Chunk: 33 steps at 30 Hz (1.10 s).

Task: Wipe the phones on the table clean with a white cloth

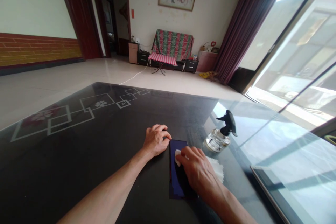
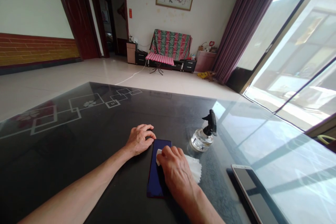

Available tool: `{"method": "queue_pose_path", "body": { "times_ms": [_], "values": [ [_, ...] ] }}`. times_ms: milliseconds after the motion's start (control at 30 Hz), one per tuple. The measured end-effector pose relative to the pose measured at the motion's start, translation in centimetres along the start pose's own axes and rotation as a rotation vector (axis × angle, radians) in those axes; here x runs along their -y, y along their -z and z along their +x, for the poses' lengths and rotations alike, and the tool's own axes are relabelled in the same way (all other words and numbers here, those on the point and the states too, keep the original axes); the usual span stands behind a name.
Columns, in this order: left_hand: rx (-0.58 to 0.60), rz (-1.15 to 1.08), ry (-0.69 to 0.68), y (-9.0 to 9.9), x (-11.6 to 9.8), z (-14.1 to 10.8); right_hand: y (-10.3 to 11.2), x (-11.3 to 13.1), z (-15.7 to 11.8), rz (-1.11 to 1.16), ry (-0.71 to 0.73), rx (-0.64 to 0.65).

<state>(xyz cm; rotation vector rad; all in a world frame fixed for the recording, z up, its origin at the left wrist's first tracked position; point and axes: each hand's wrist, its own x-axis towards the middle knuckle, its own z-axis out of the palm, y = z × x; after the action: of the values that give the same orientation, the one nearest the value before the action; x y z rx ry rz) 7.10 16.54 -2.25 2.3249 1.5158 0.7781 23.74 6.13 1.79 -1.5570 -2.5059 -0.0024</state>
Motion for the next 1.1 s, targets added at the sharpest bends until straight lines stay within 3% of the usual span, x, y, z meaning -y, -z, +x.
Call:
{"method": "queue_pose_path", "body": {
  "times_ms": [167,300,400,567,767,933,1100],
  "values": [
    [-0.013,-0.009,-0.01,0.0,-0.1,-0.1,0.1,2.0,-3.7,0.109,0.032,0.001],
    [-0.013,-0.01,-0.013,0.0,0.0,-0.1,-0.5,2.1,-4.7,0.122,0.118,0.013],
    [-0.009,-0.011,-0.012,0.0,0.1,-0.1,-0.5,1.7,-3.6,0.125,0.091,0.013],
    [0.0,-0.007,-0.004,-0.1,0.0,0.1,-0.2,0.4,0.6,0.04,0.023,0.023],
    [0.018,0.004,0.0,0.0,0.0,0.0,-1.1,-1.2,4.1,-0.024,-0.005,-0.029],
    [0.027,0.002,0.001,-0.1,0.1,0.0,-1.4,-1.4,4.9,-0.036,-0.028,-0.041],
    [0.02,-0.009,0.003,-0.1,0.1,0.1,-1.3,-0.5,3.4,0.011,-0.005,-0.042]
  ]
}}
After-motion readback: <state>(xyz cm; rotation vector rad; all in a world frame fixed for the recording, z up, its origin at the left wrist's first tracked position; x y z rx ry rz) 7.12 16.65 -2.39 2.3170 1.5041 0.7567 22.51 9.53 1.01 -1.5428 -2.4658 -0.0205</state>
